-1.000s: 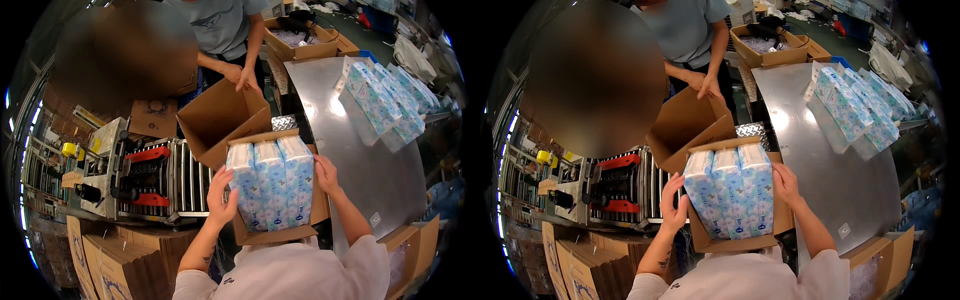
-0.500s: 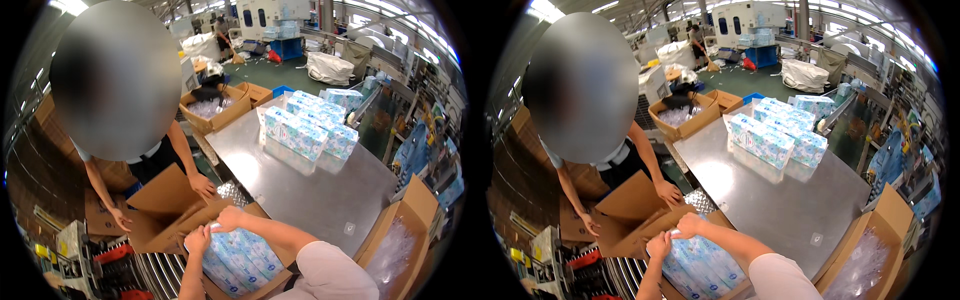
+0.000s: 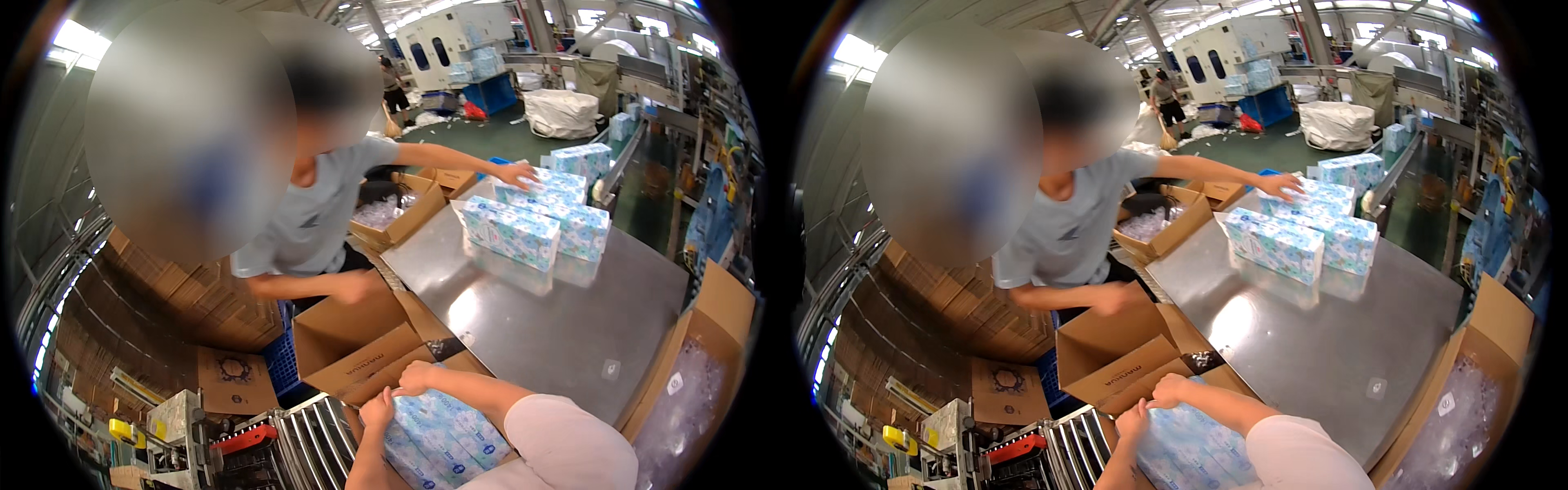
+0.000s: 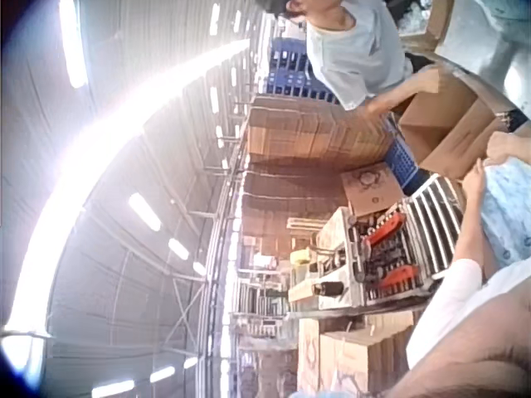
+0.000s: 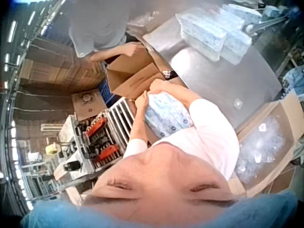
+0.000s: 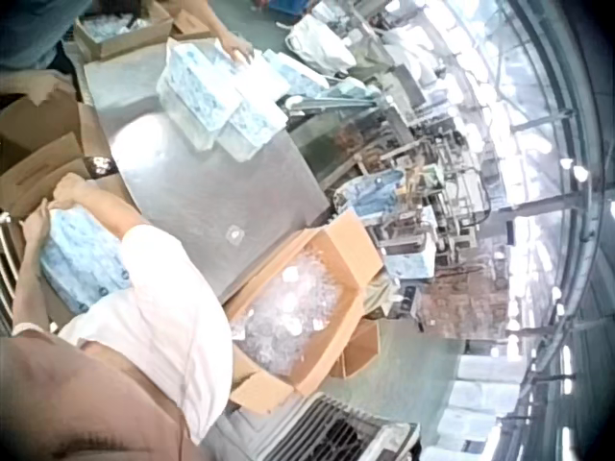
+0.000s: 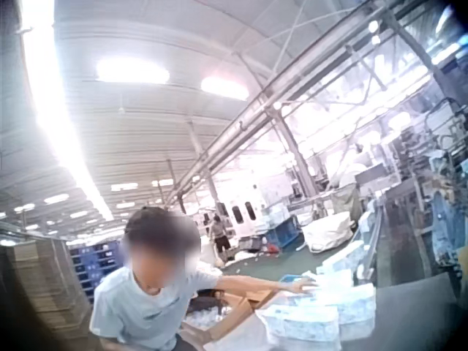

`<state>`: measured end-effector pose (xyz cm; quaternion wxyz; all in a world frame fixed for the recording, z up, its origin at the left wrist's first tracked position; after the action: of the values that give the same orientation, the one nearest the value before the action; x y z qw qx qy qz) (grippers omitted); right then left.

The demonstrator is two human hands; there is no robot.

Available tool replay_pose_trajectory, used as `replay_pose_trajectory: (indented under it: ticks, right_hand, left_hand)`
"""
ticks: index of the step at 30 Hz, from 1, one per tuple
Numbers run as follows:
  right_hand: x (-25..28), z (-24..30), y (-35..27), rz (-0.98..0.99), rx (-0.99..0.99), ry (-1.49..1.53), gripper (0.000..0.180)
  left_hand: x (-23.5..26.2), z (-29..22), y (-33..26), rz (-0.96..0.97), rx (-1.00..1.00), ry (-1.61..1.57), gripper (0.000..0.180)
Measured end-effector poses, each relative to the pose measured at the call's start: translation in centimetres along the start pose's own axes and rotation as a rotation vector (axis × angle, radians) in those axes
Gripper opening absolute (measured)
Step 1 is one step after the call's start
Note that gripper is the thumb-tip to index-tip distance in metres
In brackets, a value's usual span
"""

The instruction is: The person picks up cardboard boxes from a stack, unfolds them, and places stacks of paper products into them before moving the boxes onto a conveyor belt.

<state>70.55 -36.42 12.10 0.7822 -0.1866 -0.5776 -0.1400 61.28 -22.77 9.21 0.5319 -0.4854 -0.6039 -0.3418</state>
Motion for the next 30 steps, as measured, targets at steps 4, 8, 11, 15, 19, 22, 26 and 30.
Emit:
replay_pose_trajectory:
  ticks: [4,8,11,15,19,22,26,30]
  right_hand:
    - [-1.6,0.2,-2.8,-0.437,-0.042,-0.073,0.041]
    - [-1.6,1.3,-7.1,-0.683,-0.1,-0.138,0.035]
    - [-3.4,0.4,-5.2,-0.522,-0.18,-0.061,0.038]
    - [-8.2,-0.9,-2.9,-0.447,-0.186,-0.011,0.047]
    - [-10.6,1.1,-5.4,-0.548,-0.225,-0.021,0.057]
    - [-10.5,1.6,-4.8,-0.472,-0.27,-0.048,0.064]
    - [-12.5,-0.1,-2.8,-0.297,-0.249,-0.059,0.063]
    - [-4.8,2.0,-1.4,-0.041,-0.135,0.188,0.041]
  left_hand:
    - [-1.4,-0.7,-2.3,-0.492,-0.199,-0.015,0.037]
    - [-3.3,-4.5,-5.9,-0.418,-0.052,0.019,0.05]
    - [-5.0,-4.4,-5.2,-0.332,-0.021,0.007,0.057]
    - [-7.8,-1.9,-4.0,-0.192,-0.094,0.048,0.057]
    - [-8.6,-2.1,-6.3,-0.167,-0.056,-0.136,0.063]
    - [-12.6,1.9,-3.9,-0.219,-0.1,-0.22,0.067]
    - [-11.9,2.4,-2.1,0.067,-0.143,-0.17,0.073]
    - [-6.8,1.2,-8.4,0.613,-0.375,-0.296,0.082]
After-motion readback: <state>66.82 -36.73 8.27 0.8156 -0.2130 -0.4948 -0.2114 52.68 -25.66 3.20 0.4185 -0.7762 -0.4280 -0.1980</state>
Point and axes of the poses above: each hand's wrist, its own y-axis towards the middle knuckle, its own x-axis out of the back of the hand, z = x × y, the point moved 2 cm from there along y, towards the middle knuckle, and after that the axes turned 6 degrees about -x, right-handed, at the moved point
